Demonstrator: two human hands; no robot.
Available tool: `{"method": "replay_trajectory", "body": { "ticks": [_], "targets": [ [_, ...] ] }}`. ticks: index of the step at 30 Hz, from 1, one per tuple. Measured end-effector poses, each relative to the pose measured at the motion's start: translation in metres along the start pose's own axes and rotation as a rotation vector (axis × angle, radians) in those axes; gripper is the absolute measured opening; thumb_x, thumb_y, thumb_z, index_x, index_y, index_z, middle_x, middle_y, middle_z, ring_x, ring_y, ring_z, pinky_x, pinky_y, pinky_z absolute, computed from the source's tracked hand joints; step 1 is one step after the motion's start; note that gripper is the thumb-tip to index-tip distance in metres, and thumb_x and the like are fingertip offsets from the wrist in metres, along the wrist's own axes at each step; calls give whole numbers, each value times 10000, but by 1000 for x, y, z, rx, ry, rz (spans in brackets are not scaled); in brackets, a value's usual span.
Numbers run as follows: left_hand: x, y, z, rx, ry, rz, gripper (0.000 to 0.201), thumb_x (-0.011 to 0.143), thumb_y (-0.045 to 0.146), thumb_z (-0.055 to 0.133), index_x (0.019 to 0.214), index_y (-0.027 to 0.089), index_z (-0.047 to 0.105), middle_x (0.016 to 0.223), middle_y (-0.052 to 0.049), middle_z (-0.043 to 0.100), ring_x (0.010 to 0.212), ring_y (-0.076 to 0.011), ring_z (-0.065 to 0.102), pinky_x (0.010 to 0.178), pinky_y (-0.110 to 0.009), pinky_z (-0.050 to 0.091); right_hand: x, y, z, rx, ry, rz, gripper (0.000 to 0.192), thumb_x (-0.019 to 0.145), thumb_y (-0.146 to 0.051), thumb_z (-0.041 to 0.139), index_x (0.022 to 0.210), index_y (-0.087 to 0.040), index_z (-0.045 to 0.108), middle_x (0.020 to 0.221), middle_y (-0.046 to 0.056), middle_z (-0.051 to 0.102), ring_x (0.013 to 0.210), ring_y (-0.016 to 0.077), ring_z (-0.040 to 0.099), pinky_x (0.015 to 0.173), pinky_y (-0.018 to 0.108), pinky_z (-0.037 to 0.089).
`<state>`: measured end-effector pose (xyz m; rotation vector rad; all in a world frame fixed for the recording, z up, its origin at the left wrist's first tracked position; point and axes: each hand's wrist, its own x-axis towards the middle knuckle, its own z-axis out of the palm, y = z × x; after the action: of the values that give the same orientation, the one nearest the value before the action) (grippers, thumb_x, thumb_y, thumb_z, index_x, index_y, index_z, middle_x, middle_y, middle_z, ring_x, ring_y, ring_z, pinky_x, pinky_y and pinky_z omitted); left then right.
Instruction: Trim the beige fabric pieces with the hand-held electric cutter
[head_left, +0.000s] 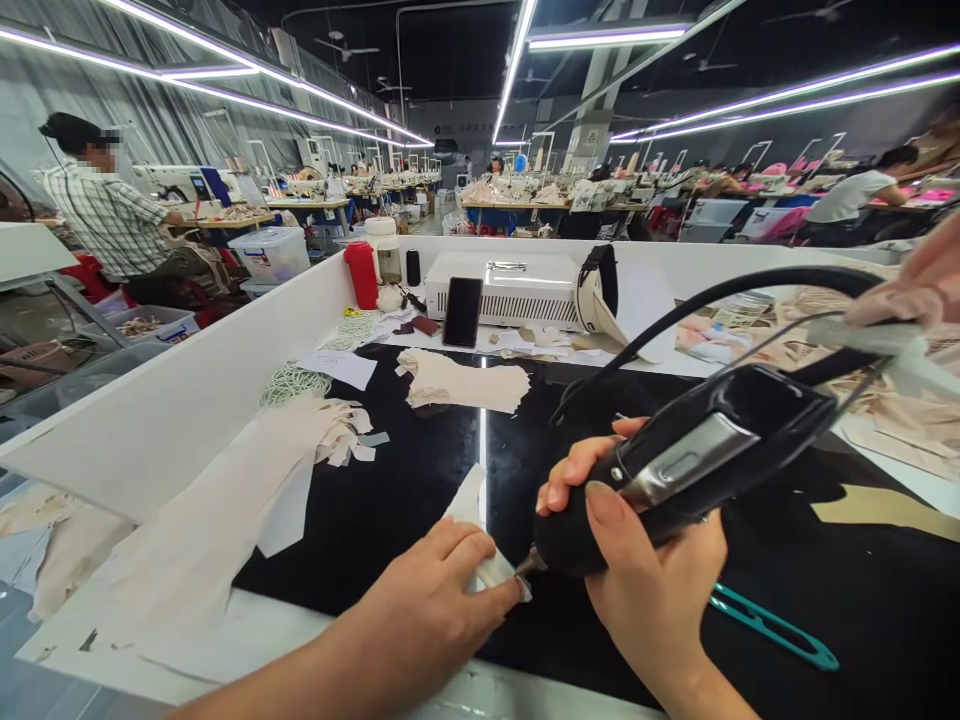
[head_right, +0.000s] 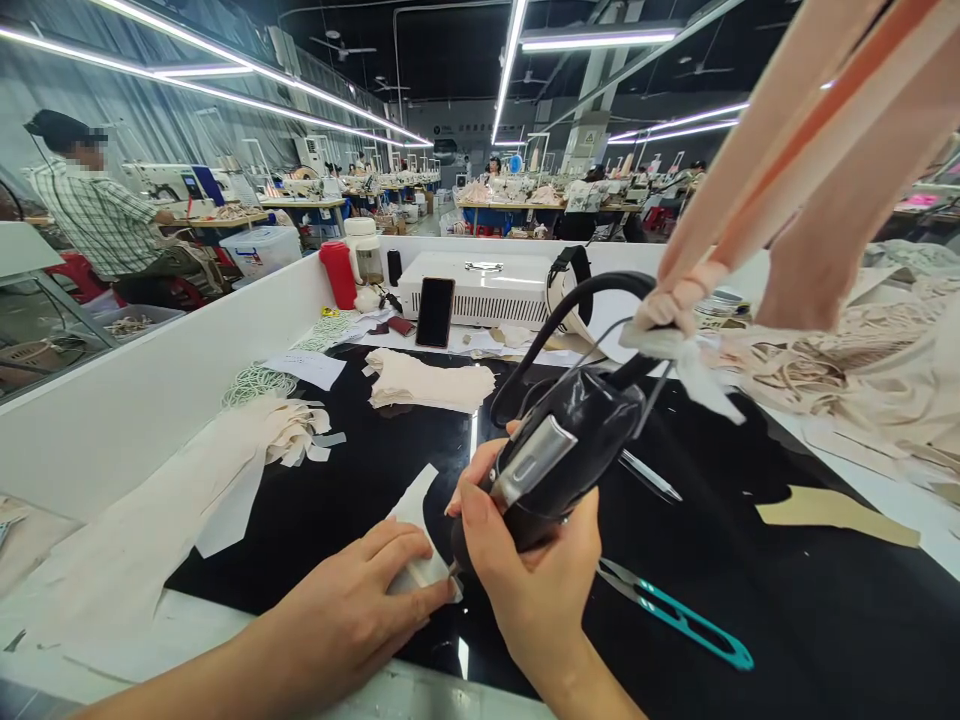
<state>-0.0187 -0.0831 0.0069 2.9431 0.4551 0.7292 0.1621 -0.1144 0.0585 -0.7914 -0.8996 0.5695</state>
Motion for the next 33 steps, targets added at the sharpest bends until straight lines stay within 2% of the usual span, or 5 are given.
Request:
{"method": "replay_trajectory", "body": {
  "ticks": [8, 14, 23, 30, 33],
  "targets": [
    [2, 2, -1, -19, -6, -18, 242, 1071, 143, 551, 1260, 185, 697, 1063, -111, 626, 1067, -255, 643, 979, -437, 629, 4, 2, 4, 15, 16, 21, 378, 901, -329, 842, 1180, -287, 591, 815, -52, 688, 602, 145, 660, 600, 317, 589],
    [0, 1, 4, -28, -9, -10, 233, 1060, 148, 578, 1265, 174, 687, 1047, -108, 611, 1067, -258, 634, 959, -428, 632, 7, 9, 3, 1, -36, 7, 386, 909, -307, 836, 1200, -284, 584, 834, -44, 697, 611, 159, 678, 597, 335, 592],
    [0, 1, 6, -9, 11, -11, 221, 1069, 142, 550, 1240, 178, 687, 1055, -107, 605, 1079, -260, 634, 975, -450, 631, 6, 7, 7, -37, 10, 6, 386, 906, -346, 833, 1189, -287, 576, 816, -54, 680, 602, 163, 659, 628, 355, 588],
    [-5, 9, 12, 55, -16, -27, 255, 1042, 99, 574, 1279, 153, 649, 1065, -114, 633, 1031, -259, 653, 960, -462, 630, 4, 5, 6, -27, -32, 7, 333, 927, -267, 799, 1182, -291, 586, 823, -47, 692, 604, 155, 662, 590, 324, 592],
    [-12, 16, 15, 96, 27, 6, 285, 1060, 202, 601, 1336, 131, 622, 1131, -142, 667, 1126, -297, 660, 988, -465, 622, 1, 1, 3, -11, -55, 14, 347, 921, -277, 812, 1190, -292, 594, 823, -42, 688, 608, 158, 666, 573, 320, 592]
  ]
}}
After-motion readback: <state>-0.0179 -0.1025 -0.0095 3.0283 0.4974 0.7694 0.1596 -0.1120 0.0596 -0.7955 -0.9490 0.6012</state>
